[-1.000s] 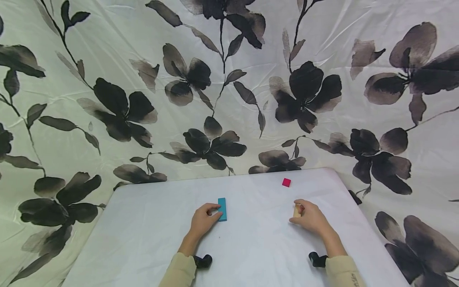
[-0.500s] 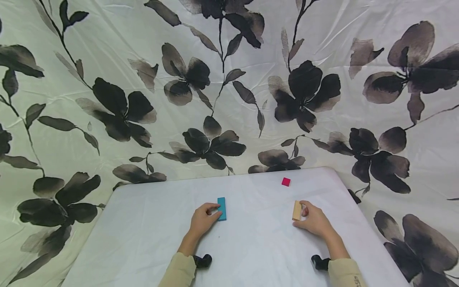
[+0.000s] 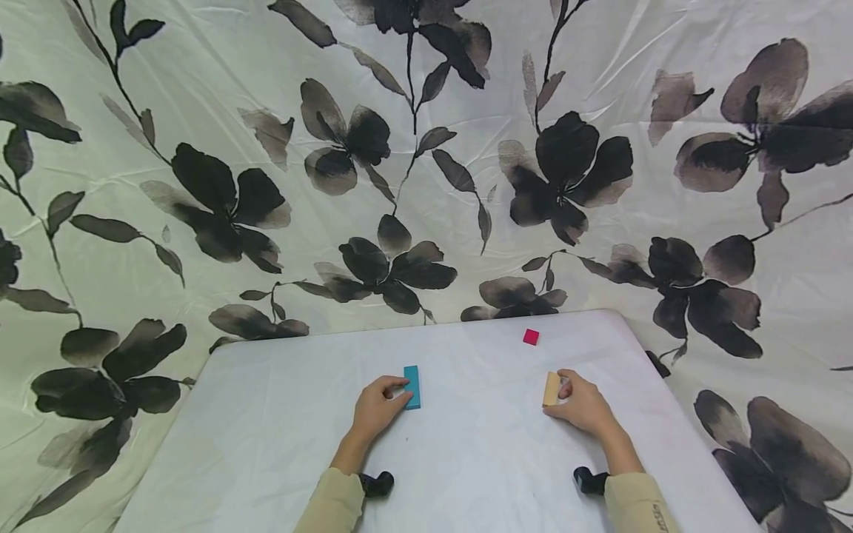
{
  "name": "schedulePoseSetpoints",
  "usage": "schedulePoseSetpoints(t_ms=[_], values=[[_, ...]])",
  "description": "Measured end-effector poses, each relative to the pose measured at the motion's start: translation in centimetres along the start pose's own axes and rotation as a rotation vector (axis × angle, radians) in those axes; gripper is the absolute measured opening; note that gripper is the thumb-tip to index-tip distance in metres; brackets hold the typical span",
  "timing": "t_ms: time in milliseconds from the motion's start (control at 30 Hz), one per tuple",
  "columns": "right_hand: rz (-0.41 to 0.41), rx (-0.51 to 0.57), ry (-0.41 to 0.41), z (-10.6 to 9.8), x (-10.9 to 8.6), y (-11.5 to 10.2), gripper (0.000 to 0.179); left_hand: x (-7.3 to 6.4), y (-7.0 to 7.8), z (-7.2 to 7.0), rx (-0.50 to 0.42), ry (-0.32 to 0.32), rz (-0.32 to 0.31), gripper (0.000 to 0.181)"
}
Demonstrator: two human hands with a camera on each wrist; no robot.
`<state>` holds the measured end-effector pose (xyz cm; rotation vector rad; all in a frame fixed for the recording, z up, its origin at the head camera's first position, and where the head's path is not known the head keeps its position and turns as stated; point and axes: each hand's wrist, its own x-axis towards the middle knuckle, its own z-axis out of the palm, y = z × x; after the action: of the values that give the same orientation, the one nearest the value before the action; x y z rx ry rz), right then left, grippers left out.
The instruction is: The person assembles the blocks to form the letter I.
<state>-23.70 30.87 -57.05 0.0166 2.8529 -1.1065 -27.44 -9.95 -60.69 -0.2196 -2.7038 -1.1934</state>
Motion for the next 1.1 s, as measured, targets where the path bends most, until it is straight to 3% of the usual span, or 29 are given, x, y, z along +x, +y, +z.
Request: schedulePoseSetpoints(t_ms=[567,900,1100], values=[[-0.037,0.033,0.006,1.1,0.3,-0.4,0.083,0.1,-0.2,0.0,-0.007,0.004,0.002,0.028],[-0.094,0.052,-0.011,2.2,0.0,-2.4,0.082,0.0,-0.2,0.0,-0.010,-0.001,0.001,0.028],[-0.087,0.075,-0.036,3.2,-0.1,-3.9,0.083,0.2,-0.4,0.1,-0.014,0.004,0.007,0.027]])
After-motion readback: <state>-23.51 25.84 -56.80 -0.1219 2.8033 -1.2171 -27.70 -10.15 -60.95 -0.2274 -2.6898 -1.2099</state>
